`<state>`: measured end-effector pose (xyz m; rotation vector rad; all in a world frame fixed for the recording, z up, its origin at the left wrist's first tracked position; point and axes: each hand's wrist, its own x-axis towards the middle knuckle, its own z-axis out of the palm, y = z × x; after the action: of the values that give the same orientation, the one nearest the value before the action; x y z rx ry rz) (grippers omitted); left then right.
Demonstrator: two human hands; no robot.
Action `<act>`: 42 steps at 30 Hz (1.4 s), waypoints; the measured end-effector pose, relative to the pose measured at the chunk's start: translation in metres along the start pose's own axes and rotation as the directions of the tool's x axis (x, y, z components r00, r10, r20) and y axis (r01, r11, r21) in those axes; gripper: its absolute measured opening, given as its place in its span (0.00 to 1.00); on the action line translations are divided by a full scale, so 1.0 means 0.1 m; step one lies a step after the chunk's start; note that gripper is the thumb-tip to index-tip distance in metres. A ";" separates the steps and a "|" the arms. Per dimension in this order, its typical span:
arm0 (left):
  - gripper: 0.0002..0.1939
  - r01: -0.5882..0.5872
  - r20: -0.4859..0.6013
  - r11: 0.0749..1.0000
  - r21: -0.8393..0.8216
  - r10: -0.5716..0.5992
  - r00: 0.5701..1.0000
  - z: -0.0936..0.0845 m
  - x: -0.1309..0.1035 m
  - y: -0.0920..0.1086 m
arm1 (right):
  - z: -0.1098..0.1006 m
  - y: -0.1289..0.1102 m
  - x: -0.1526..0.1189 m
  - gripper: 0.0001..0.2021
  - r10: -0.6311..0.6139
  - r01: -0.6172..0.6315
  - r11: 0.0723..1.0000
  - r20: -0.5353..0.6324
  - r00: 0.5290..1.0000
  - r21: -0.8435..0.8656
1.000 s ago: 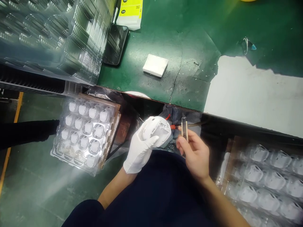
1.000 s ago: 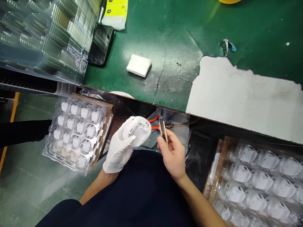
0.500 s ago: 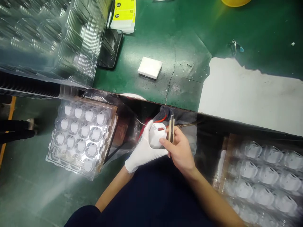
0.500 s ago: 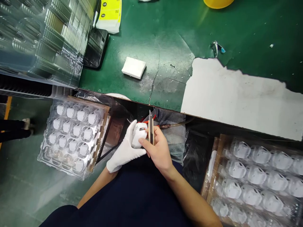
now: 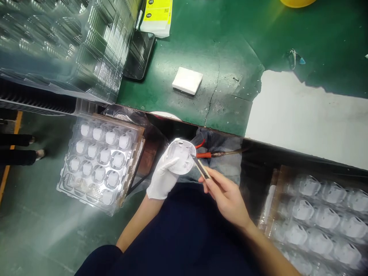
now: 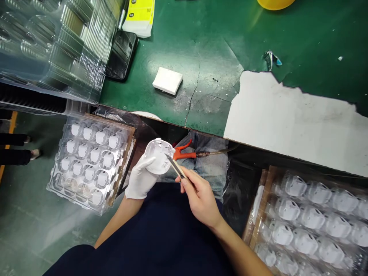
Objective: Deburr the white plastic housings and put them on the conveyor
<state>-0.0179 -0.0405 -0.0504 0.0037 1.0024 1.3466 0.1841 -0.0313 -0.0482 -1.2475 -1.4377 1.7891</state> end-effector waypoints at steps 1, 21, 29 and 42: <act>0.26 -0.048 0.015 0.998 0.030 0.048 0.999 0.01 -0.01 -0.01 | 0.02 0.00 -0.01 0.16 0.018 -0.018 1.000 0.020 1.000 -0.007; 0.27 -0.145 -0.094 0.869 0.472 0.214 0.972 -0.05 -0.07 -0.13 | 0.29 0.06 -0.16 0.17 -0.385 0.314 0.721 0.019 0.923 -0.618; 0.29 -0.133 -0.023 0.832 0.539 0.173 0.985 -0.15 -0.06 -0.06 | 0.29 0.03 -0.20 0.17 -0.413 0.345 0.638 0.072 0.908 -0.689; 0.33 0.101 0.069 0.977 -0.187 -0.089 0.994 -0.11 -0.03 0.13 | -0.02 -0.12 0.05 0.16 0.079 -0.085 0.987 -0.055 0.995 -0.133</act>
<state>-0.0347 -0.0453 -0.0486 -0.1455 0.8101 1.3421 0.1818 -0.0222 -0.0385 -1.4285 -1.5207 1.7249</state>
